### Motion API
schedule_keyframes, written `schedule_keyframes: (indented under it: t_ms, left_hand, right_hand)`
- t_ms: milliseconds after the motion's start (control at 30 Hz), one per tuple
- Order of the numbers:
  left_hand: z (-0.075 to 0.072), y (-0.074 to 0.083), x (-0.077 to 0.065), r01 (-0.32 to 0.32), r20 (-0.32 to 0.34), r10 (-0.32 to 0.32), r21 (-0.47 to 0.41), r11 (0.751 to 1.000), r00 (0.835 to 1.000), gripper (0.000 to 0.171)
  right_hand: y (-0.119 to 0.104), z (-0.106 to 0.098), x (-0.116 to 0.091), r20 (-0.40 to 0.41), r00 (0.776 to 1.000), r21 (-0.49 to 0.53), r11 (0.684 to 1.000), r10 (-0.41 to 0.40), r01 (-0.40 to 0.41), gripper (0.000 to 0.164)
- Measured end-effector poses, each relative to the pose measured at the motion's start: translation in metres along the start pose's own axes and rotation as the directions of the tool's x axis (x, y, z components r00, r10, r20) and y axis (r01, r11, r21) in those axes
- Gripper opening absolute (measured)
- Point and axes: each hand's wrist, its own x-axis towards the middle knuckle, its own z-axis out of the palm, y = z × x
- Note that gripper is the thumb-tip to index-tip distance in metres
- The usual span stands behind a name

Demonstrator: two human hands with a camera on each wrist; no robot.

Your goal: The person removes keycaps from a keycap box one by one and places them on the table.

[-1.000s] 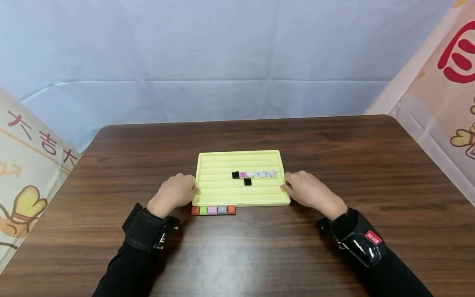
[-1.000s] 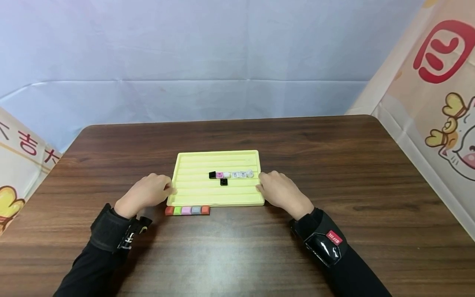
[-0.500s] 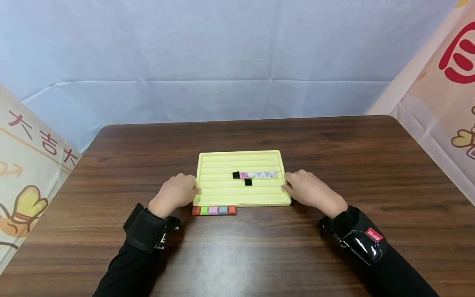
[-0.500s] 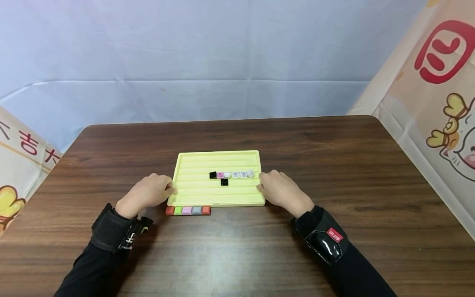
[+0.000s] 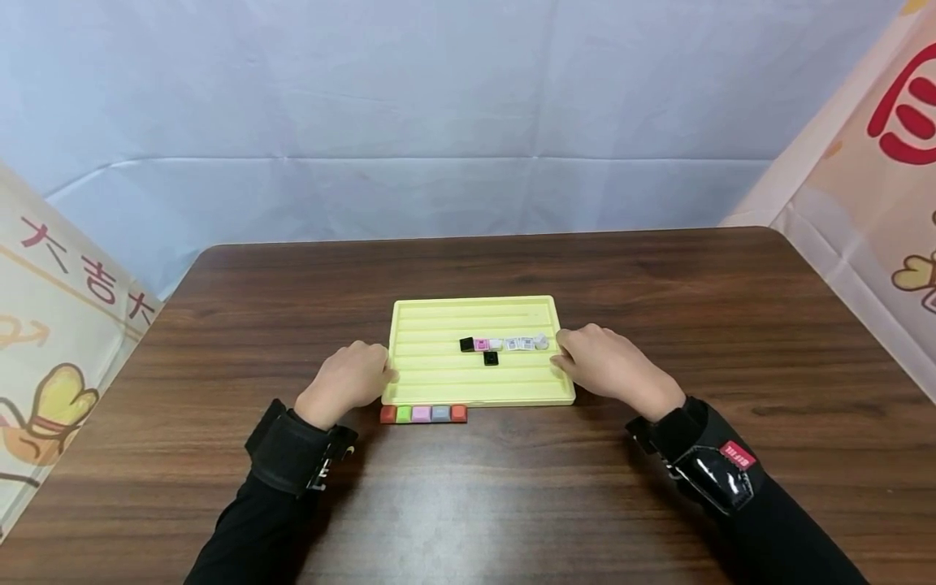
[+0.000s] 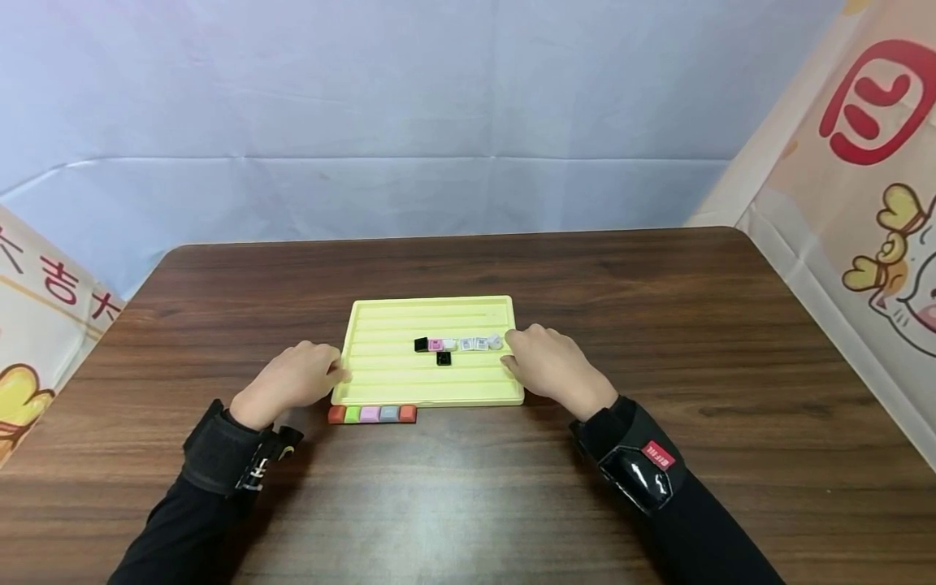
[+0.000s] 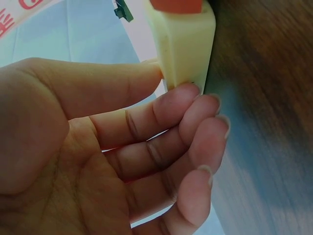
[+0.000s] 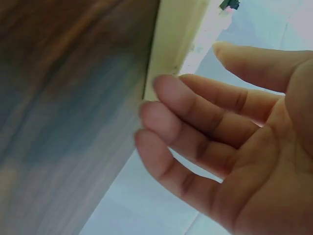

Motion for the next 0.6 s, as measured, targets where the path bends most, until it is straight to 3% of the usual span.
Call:
schedule_keyframes:
  t_ms: [267,600]
  left_hand:
    - [-0.001,0.001,-0.001,0.016,0.015,-0.016,-0.015,1.0,1.0,0.036]
    - [-0.002,0.002,-0.002,0.033,0.03,-0.032,-0.012,0.999,0.999,0.034]
  right_hand:
    - [-0.007,-0.003,0.006,-0.052,0.998,-0.041,0.998,-0.044,0.042,0.016]
    - [-0.017,-0.001,0.017,-0.101,0.989,0.0,0.994,-0.106,0.106,0.008]
